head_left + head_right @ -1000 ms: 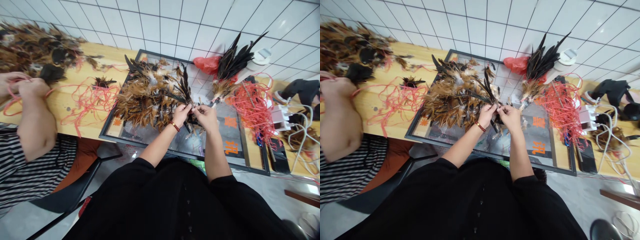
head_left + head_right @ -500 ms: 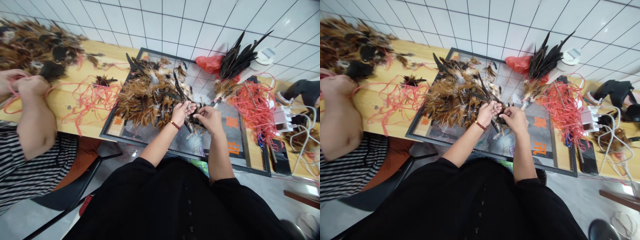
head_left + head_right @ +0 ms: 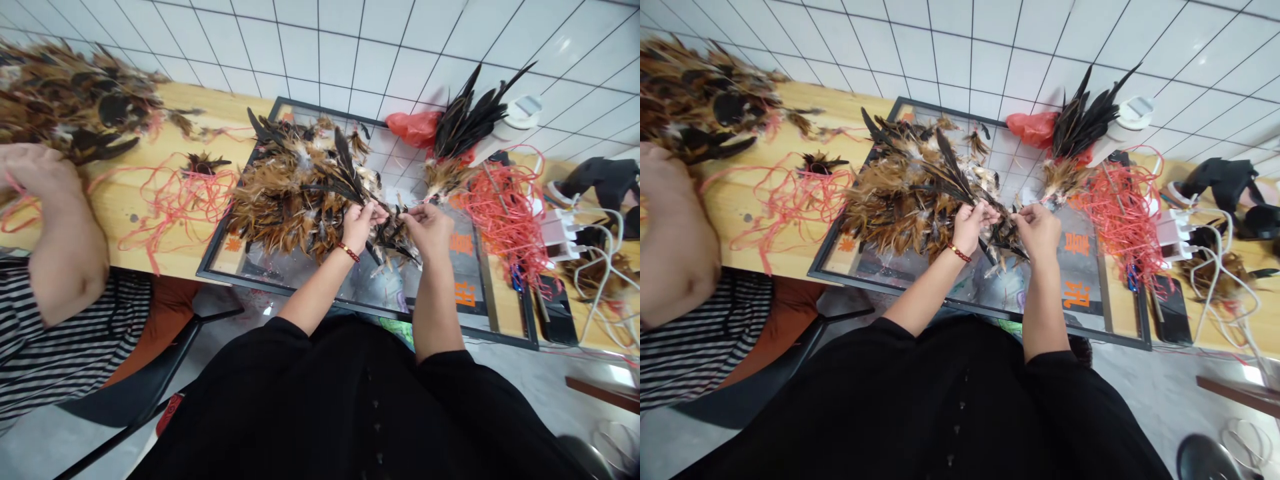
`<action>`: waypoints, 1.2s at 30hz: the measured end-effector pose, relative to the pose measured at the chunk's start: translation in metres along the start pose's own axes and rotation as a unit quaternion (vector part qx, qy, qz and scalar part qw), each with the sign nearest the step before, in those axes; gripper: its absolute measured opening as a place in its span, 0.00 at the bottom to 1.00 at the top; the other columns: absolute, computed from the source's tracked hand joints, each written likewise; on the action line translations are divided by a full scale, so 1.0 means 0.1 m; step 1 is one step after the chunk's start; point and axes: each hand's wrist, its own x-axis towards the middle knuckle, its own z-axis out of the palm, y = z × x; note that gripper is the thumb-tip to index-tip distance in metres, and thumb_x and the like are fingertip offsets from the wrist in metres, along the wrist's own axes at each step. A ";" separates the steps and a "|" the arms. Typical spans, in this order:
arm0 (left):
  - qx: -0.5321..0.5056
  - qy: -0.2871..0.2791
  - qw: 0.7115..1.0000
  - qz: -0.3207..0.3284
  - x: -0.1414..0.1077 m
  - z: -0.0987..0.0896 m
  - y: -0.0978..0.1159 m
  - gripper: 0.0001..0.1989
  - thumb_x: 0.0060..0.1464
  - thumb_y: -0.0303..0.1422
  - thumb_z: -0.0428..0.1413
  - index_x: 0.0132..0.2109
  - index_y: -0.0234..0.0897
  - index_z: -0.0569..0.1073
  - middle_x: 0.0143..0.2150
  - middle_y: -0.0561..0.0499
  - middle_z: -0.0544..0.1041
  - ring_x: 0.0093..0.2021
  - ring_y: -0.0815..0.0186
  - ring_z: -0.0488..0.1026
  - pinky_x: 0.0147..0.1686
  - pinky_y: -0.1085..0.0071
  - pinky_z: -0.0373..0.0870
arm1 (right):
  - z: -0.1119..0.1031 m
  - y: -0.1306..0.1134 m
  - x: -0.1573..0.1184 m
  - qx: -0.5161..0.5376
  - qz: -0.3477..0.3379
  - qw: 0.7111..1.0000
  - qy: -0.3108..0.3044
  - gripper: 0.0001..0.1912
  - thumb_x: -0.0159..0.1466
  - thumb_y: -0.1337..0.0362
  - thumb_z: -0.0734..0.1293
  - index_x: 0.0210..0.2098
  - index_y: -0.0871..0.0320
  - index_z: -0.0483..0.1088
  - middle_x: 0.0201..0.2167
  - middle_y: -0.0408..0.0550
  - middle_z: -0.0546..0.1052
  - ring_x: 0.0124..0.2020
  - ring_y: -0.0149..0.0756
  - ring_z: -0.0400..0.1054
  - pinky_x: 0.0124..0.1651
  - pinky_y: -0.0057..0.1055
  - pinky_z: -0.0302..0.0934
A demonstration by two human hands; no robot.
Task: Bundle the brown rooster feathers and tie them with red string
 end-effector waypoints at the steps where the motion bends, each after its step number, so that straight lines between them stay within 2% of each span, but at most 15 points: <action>1: 0.003 0.023 0.999 0.024 0.02 -0.01 0.01 0.08 0.65 0.34 0.59 0.37 0.35 0.72 0.26 0.56 0.75 0.28 0.72 0.78 0.38 0.73 0.74 | -0.04 0.02 0.02 -0.012 0.013 1.000 0.003 0.09 0.56 0.58 0.73 0.33 0.57 0.78 0.25 0.44 0.77 0.27 0.36 0.69 0.37 0.34 0.62; 4: 0.002 0.060 0.996 0.068 0.08 -0.04 0.04 0.10 0.65 0.37 0.59 0.37 0.36 0.71 0.25 0.60 0.69 0.24 0.75 0.75 0.32 0.77 0.71 | -0.12 0.05 0.01 -0.065 -0.003 0.997 -0.032 0.08 0.58 0.61 0.72 0.35 0.57 0.81 0.29 0.47 0.79 0.31 0.40 0.72 0.41 0.38 0.65; 6: 0.000 0.067 0.995 0.079 0.10 -0.04 0.04 0.11 0.66 0.37 0.57 0.36 0.36 0.69 0.25 0.60 0.68 0.24 0.76 0.74 0.31 0.78 0.71 | -0.09 0.03 -0.05 -0.092 -0.076 0.989 -0.086 0.10 0.60 0.64 0.69 0.38 0.56 0.82 0.35 0.51 0.81 0.38 0.44 0.74 0.46 0.40 0.66; 9: 0.002 0.069 0.994 0.090 0.11 -0.05 0.02 0.13 0.68 0.39 0.54 0.36 0.37 0.66 0.26 0.60 0.67 0.24 0.76 0.75 0.31 0.78 0.71 | 0.01 -0.03 -0.15 -0.110 -0.192 0.959 -0.178 0.17 0.61 0.69 0.65 0.44 0.55 0.83 0.43 0.54 0.80 0.46 0.47 0.74 0.52 0.41 0.66; 11: 0.007 0.071 0.993 0.096 0.12 -0.06 0.00 0.13 0.69 0.40 0.53 0.36 0.38 0.65 0.25 0.61 0.66 0.23 0.76 0.75 0.31 0.78 0.72 | 0.08 -0.06 -0.16 -0.112 -0.212 0.952 -0.193 0.19 0.62 0.70 0.63 0.47 0.54 0.82 0.44 0.55 0.79 0.48 0.47 0.73 0.53 0.41 0.66; 14: 0.009 0.072 0.992 0.098 0.13 -0.08 -0.03 0.13 0.69 0.41 0.53 0.38 0.39 0.66 0.26 0.61 0.66 0.23 0.76 0.74 0.31 0.78 0.72 | 0.16 -0.09 -0.07 -0.121 -0.147 0.976 -0.107 0.18 0.66 0.65 0.63 0.49 0.57 0.81 0.43 0.57 0.79 0.45 0.47 0.73 0.51 0.41 0.66; 16: 0.009 0.066 0.994 0.092 0.13 -0.09 -0.04 0.12 0.67 0.42 0.55 0.40 0.39 0.68 0.25 0.61 0.67 0.23 0.75 0.74 0.31 0.78 0.72 | 0.21 -0.09 0.03 -0.152 -0.095 0.981 -0.074 0.16 0.66 0.60 0.65 0.45 0.57 0.82 0.40 0.57 0.79 0.43 0.47 0.73 0.48 0.40 0.66; 20: 0.031 0.061 0.995 0.069 0.12 -0.08 -0.03 0.13 0.67 0.43 0.56 0.40 0.39 0.70 0.25 0.60 0.68 0.25 0.76 0.74 0.32 0.79 0.72 | 0.27 -0.04 0.20 -0.173 -0.039 0.972 -0.151 0.09 0.61 0.59 0.69 0.31 0.55 0.80 0.29 0.50 0.78 0.34 0.42 0.69 0.40 0.36 0.61; 22: 0.038 0.069 0.995 0.055 0.10 -0.07 -0.02 0.13 0.68 0.43 0.55 0.38 0.39 0.70 0.25 0.59 0.68 0.25 0.76 0.74 0.33 0.80 0.73 | 0.26 0.02 0.22 -0.107 -0.017 0.984 -0.140 0.09 0.60 0.59 0.68 0.28 0.56 0.78 0.24 0.46 0.74 0.30 0.38 0.66 0.37 0.34 0.58; 25: 0.023 0.075 0.996 0.033 0.08 -0.05 0.01 0.13 0.67 0.42 0.56 0.37 0.38 0.69 0.25 0.60 0.68 0.25 0.75 0.75 0.35 0.78 0.73 | 0.18 0.09 0.19 0.055 0.000 0.995 -0.085 0.11 0.59 0.57 0.67 0.28 0.57 0.77 0.22 0.42 0.72 0.27 0.34 0.64 0.35 0.32 0.57; 29: 0.042 0.037 0.998 -0.019 0.04 -0.01 0.02 0.12 0.69 0.37 0.53 0.37 0.36 0.69 0.27 0.57 0.72 0.28 0.74 0.78 0.39 0.76 0.75 | 0.11 0.06 0.13 0.238 0.051 0.967 -0.068 0.11 0.53 0.55 0.71 0.25 0.56 0.72 0.19 0.39 0.70 0.22 0.30 0.60 0.28 0.29 0.55; 32: 0.081 -0.009 0.995 -0.050 0.01 0.00 -0.01 0.11 0.69 0.34 0.52 0.37 0.35 0.69 0.30 0.54 0.78 0.30 0.73 0.79 0.40 0.75 0.75 | 0.14 -0.08 0.10 0.280 0.074 0.954 -0.079 0.14 0.49 0.54 0.76 0.24 0.55 0.71 0.18 0.39 0.69 0.20 0.29 0.60 0.25 0.28 0.55; 34: 0.115 -0.035 0.991 -0.054 0.01 -0.01 -0.05 0.10 0.69 0.34 0.53 0.36 0.35 0.69 0.29 0.54 0.78 0.27 0.73 0.77 0.36 0.76 0.73 | 0.18 -0.17 0.09 0.277 0.053 0.955 -0.095 0.15 0.47 0.53 0.77 0.24 0.55 0.70 0.19 0.40 0.71 0.21 0.30 0.62 0.26 0.29 0.58; 36: 0.162 -0.049 0.985 -0.036 0.03 -0.03 -0.10 0.12 0.68 0.33 0.54 0.33 0.36 0.67 0.23 0.57 0.74 0.22 0.75 0.72 0.29 0.78 0.69 | 0.22 -0.24 0.11 0.272 0.022 0.952 -0.140 0.16 0.48 0.52 0.76 0.23 0.55 0.70 0.19 0.41 0.72 0.22 0.32 0.65 0.28 0.31 0.62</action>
